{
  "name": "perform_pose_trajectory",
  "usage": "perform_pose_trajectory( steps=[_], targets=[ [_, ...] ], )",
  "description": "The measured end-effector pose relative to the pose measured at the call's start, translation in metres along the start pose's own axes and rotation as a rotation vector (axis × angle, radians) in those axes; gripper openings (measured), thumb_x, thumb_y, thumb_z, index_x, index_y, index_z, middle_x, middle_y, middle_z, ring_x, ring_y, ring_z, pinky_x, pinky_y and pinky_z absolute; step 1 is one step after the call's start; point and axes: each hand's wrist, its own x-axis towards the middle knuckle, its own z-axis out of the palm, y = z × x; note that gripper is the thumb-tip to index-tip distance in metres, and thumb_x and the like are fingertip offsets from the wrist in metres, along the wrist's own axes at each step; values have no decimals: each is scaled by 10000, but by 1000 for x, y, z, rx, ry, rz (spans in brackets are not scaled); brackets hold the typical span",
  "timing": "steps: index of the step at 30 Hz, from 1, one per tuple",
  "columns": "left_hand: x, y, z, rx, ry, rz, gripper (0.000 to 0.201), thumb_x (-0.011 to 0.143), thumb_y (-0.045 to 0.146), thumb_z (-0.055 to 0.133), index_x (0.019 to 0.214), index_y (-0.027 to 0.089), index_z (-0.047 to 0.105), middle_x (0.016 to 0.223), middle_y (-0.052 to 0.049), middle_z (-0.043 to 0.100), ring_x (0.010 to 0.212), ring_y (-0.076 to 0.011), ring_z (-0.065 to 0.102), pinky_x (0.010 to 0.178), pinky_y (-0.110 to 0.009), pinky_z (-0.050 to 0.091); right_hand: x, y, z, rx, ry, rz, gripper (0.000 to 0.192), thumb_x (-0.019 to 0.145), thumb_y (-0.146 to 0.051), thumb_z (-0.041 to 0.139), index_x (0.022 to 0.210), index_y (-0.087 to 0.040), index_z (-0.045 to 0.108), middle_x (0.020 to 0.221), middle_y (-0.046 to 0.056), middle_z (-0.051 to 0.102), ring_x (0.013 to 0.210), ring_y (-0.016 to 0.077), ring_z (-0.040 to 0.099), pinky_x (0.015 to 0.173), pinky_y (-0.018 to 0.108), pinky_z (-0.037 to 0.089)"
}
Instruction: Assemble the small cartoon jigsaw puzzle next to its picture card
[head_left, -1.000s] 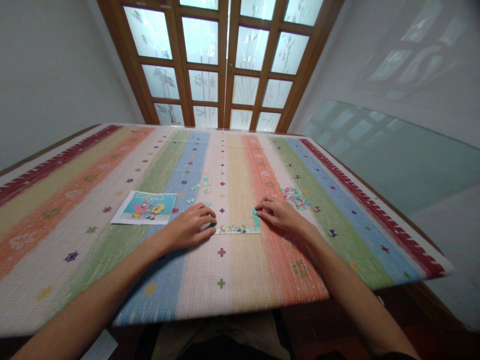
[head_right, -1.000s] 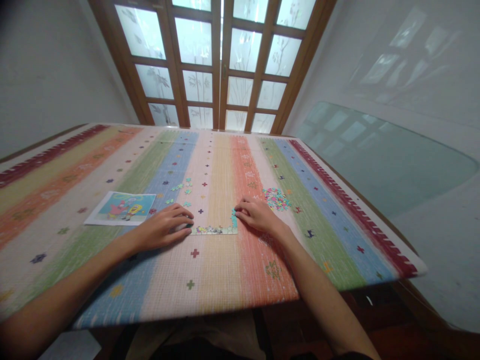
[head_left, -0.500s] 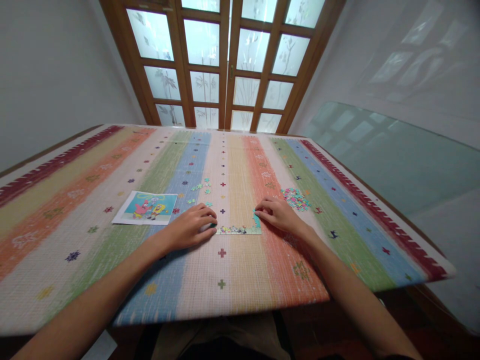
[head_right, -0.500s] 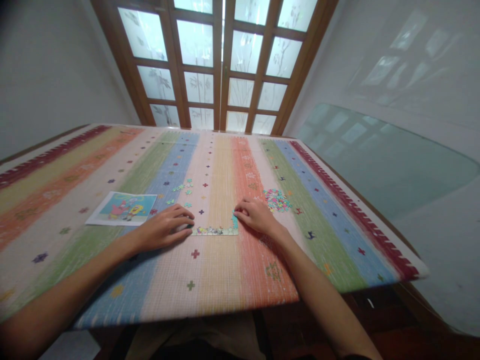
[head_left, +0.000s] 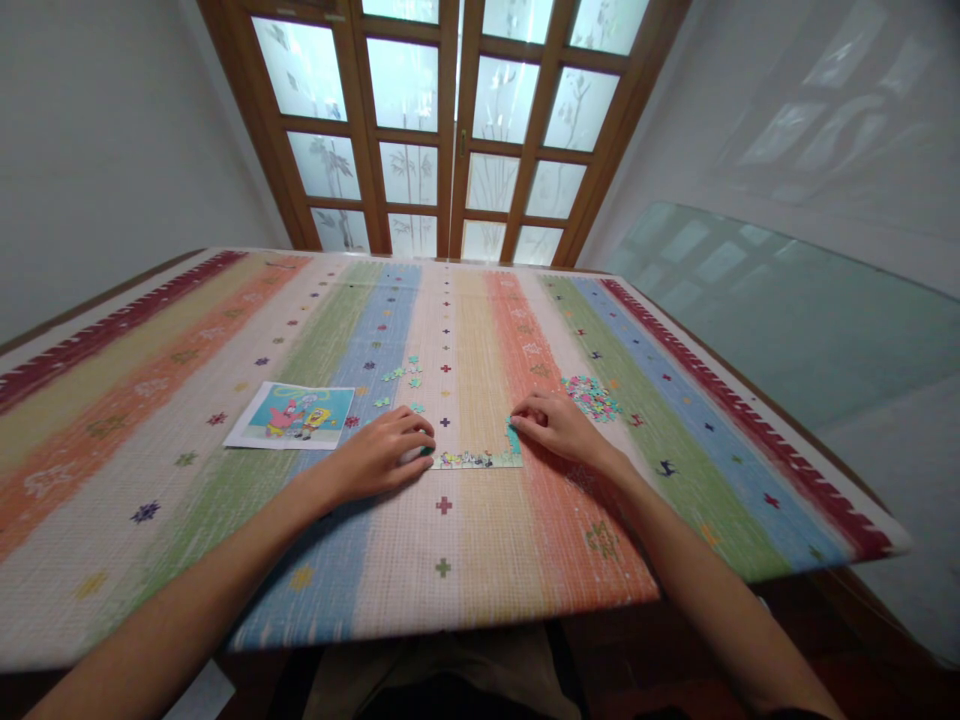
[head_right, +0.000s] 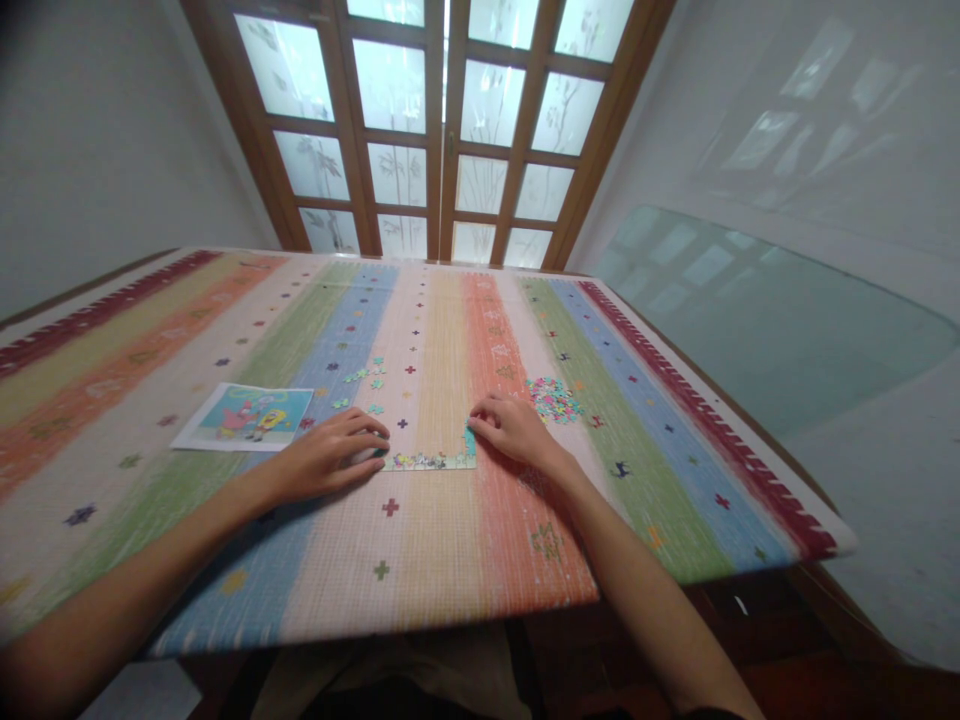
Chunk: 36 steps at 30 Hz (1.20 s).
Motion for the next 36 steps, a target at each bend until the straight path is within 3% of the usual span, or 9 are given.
perform_pose_trajectory(
  steps=[4, 8, 11, 14, 24, 33, 36],
  targets=[
    [0, 0, 0, 2, -11, -20, 195, 1036, 348, 517, 1116, 218, 637, 1170, -73, 685, 1074, -240, 608, 1009, -439, 479, -2, 2, -6, 63, -29, -28, 167, 887, -332, 709, 1014, -230, 743, 963, 83, 686, 856, 224, 646, 815, 379, 510],
    [-1, 0, -1, 1, -21, -94, 293, 999, 397, 579, 1244, 235, 578, 1253, -75, 682, 1138, -266, 589, 1025, -450, 477, -8, 3, -10, 185, -103, -58, 570, 745, -422, 838, 1269, -285, 660, 1198, 90, 692, 1074, 297, 658, 959, 454, 518],
    [-2, 0, -1, 4, -24, -150, 388, 978, 419, 603, 1317, 242, 537, 1256, -82, 681, 1163, -284, 577, 1017, -454, 487, -11, 1, -10, 238, -157, -27, 891, 650, -450, 895, 1447, -294, 531, 1267, 93, 672, 1131, 327, 648, 994, 477, 516],
    [-2, -1, 0, 2, -26, -176, 444, 969, 419, 607, 1361, 231, 516, 1278, -99, 668, 1185, -293, 574, 1019, -453, 489, -12, -2, -10, 237, -204, -7, 1017, 619, -459, 906, 1515, -277, 461, 1281, 103, 652, 1136, 336, 649, 1002, 478, 515],
    [-3, -3, 1, -45, -21, -206, 601, 960, 420, 616, 1485, 211, 411, 1281, -102, 675, 1217, -298, 580, 1046, -445, 479, -11, -4, -9, 214, -221, -48, 955, 677, -406, 868, 1523, -283, 442, 1381, 124, 623, 1215, 345, 622, 1038, 481, 497],
    [-7, -28, -26, 89, 174, -229, 413, 1035, 420, 457, 1389, 214, 513, 1353, -123, 641, 1257, -294, 582, 1092, -506, 454, -10, -5, -9, 155, -198, -88, 809, 763, -480, 817, 1484, -316, 490, 1440, 105, 596, 1262, 344, 601, 1083, 515, 478],
    [-9, -42, -34, 105, 159, -256, 377, 1010, 386, 462, 1333, 218, 562, 1297, -108, 667, 1213, -289, 602, 1055, -488, 475, -10, -5, -9, 132, -206, -93, 797, 769, -469, 807, 1485, -326, 485, 1455, 105, 579, 1282, 348, 588, 1088, 521, 475]
  ],
)
